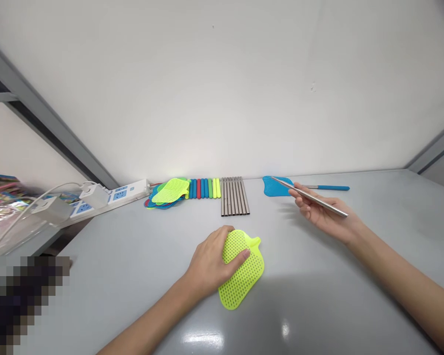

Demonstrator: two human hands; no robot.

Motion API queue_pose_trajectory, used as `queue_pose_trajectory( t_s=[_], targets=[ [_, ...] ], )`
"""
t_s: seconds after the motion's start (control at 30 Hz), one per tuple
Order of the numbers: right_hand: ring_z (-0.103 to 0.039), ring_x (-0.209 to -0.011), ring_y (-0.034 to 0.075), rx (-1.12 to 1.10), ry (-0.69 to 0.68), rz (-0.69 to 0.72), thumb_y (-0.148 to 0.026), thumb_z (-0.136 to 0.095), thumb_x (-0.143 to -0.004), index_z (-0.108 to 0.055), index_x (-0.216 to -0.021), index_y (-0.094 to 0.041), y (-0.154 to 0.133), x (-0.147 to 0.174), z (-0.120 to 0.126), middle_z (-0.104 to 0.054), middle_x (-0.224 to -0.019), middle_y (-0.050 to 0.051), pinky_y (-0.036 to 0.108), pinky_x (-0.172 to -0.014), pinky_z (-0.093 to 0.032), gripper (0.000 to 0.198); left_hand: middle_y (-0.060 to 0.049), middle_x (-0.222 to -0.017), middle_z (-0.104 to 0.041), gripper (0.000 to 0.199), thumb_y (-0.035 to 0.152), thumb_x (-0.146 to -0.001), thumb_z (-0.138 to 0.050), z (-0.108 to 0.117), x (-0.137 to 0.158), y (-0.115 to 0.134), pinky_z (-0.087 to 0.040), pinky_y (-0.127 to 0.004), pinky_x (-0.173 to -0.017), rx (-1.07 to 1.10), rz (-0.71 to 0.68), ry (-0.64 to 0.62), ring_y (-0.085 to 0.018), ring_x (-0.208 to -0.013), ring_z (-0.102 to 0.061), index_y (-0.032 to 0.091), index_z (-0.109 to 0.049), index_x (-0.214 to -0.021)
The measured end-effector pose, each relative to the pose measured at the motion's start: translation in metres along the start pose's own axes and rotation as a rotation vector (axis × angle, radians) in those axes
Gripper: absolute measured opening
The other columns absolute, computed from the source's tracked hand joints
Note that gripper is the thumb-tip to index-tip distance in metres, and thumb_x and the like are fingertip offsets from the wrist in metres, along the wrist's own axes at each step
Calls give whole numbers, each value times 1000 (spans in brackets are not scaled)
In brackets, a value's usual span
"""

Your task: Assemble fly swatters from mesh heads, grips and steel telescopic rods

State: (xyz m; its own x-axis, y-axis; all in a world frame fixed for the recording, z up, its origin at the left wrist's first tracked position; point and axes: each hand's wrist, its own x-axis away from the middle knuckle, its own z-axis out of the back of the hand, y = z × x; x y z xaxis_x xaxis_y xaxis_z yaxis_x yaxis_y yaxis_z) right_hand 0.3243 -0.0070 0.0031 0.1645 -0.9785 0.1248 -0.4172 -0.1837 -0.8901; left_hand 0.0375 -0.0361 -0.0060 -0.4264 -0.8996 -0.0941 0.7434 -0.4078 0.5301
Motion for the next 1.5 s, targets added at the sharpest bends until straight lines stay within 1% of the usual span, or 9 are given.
queue_pose_trajectory(
  t_s=[0.17,0.27,0.33,0.47,0.57,0.67,0.8,1.03,1.5],
  targets=[
    [-50,-104,17,-4,-25,19,-9,-39,-75,-52,-110,-26,6,1,-5,-49,-121,0,30,-76,-50,41,-2,-79,-55,33,52,-78,-36,2,-1,3,-40,-32,-61,-35,25,-16,-19,-73,-52,21,-44,-86],
    [-45,-110,17,-34,-32,15,-9,-41,-75,-51,-111,-29,7,2,-7,-43,-127,-4,30,-78,-48,42,-1,-75,-53,34,53,-78,-35,2,-2,2,-39,-31,-58,-51,23,-29,-18,-69,-50,21,-42,-83],
    [-45,-110,17,-51,-44,3,-14,-42,-78,-51,-110,-29,6,3,-9,-41,-129,-4,30,-77,-48,37,-1,-74,-52,34,53,-78,-35,2,-2,1,-38,-30,-58,-56,25,-32,-18,-69,-50,20,-41,-82],
    [-50,-102,16,-37,-47,-13,-27,-43,-83,-53,-107,-29,6,4,-14,-46,-125,-2,27,-73,-47,27,-1,-75,-53,34,53,-78,-35,2,-1,1,-38,-30,-58,-52,26,-41,-17,-69,-50,20,-42,-83],
    [-54,-93,16,54,-43,-24,-32,-44,-83,-55,-105,-28,6,5,-17,-55,-113,1,26,-71,-46,25,-1,-75,-53,34,53,-77,-35,2,-1,1,-38,-30,-58,-51,29,-42,-18,-69,-50,20,-42,-83],
    [-55,-83,16,117,-73,-39,-34,-43,-83,-57,-103,-23,7,6,-21,-60,-98,5,26,-67,-45,27,-1,-73,-53,34,53,-77,-35,3,-2,2,-37,-29,-57,-51,38,-43,-18,-67,-50,20,-43,-83],
    [-53,-71,14,132,-81,-37,-39,-43,-83,-60,-100,-20,8,9,-27,-60,-85,6,25,-63,-43,30,0,-70,-53,32,52,-78,-34,3,-2,2,-37,-29,-55,-45,46,-39,-17,-64,-50,21,-43,-80],
    [-51,-66,15,259,-41,19,-44,-41,-82,-62,-87,-17,9,10,-29,-56,-68,5,27,-62,-42,35,0,-68,-53,32,51,-77,-34,3,-3,1,-36,-28,-55,-6,78,-11,-17,-62,-50,21,-42,-78],
    [-50,-62,15,269,-153,-43,-42,-41,-82,-63,-85,-16,11,12,-33,-58,-67,6,29,-63,-40,34,1,-68,-52,32,52,-78,-33,3,-3,3,-38,-29,-57,13,100,-14,-18,-64,-51,21,-39,-76]
  ],
)
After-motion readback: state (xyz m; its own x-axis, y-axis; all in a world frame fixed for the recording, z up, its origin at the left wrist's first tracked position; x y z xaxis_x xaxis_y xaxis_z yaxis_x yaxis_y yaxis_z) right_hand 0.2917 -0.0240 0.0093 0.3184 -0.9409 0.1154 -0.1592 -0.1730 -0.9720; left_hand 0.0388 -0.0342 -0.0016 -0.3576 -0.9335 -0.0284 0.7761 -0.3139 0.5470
